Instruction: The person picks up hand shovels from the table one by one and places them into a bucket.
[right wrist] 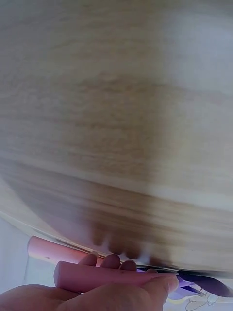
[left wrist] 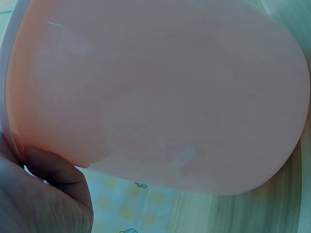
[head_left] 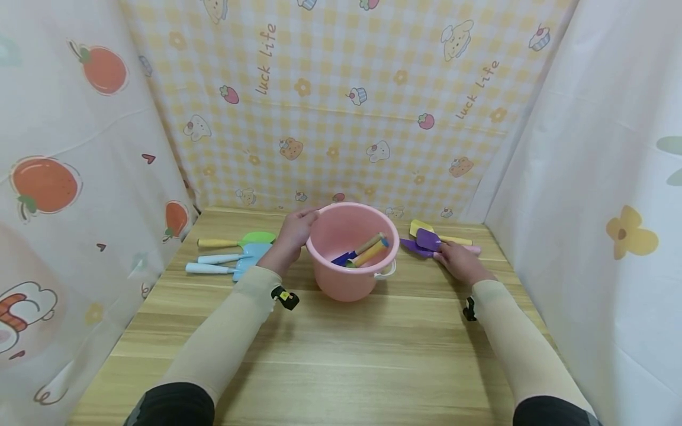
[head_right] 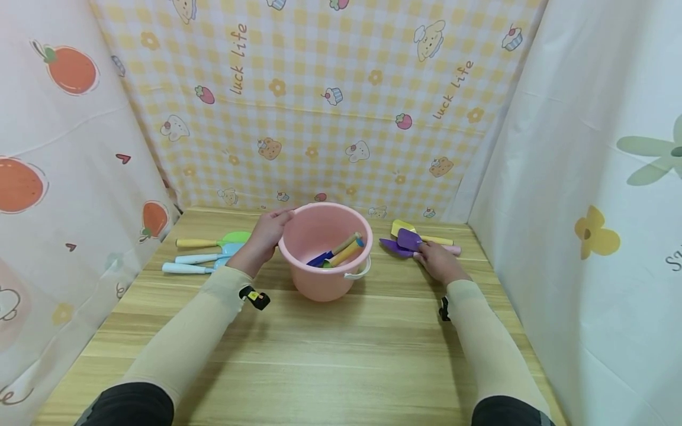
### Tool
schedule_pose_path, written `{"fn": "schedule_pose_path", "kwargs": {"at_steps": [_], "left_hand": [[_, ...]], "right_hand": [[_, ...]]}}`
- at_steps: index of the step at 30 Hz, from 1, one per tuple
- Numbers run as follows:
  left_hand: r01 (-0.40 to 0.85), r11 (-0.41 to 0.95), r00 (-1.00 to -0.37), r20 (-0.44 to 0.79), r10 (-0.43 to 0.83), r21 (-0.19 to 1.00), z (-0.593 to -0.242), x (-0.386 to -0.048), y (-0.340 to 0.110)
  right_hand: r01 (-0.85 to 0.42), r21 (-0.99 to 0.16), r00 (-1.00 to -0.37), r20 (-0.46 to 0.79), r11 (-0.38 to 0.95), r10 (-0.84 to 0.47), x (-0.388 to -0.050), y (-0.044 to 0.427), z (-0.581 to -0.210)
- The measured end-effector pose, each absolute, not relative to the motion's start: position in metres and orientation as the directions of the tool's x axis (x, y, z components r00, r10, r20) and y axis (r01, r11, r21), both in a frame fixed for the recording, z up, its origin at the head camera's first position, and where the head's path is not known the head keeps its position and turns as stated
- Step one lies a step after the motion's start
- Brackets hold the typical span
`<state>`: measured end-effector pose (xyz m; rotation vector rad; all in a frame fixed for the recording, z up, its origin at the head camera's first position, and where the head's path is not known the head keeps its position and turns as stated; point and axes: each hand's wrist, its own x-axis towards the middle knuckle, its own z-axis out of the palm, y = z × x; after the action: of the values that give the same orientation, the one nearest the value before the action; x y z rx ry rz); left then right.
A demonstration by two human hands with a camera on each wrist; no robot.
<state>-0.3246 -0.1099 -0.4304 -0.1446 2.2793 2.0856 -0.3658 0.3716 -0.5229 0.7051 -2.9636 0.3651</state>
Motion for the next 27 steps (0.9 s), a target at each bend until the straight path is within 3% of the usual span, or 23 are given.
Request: {"fn": "schedule_pose_path", "kwargs": {"at_steps": [27], "left_hand": [[-0.118,0.094,-0.993,-0.116,-0.032,0.989,-0.426,-0.323,-0.110]], "right_hand": [[-0.536,-0.225,-0.844,0.168,0.814,-0.509,-0.355,0.354,-0.515]]}}
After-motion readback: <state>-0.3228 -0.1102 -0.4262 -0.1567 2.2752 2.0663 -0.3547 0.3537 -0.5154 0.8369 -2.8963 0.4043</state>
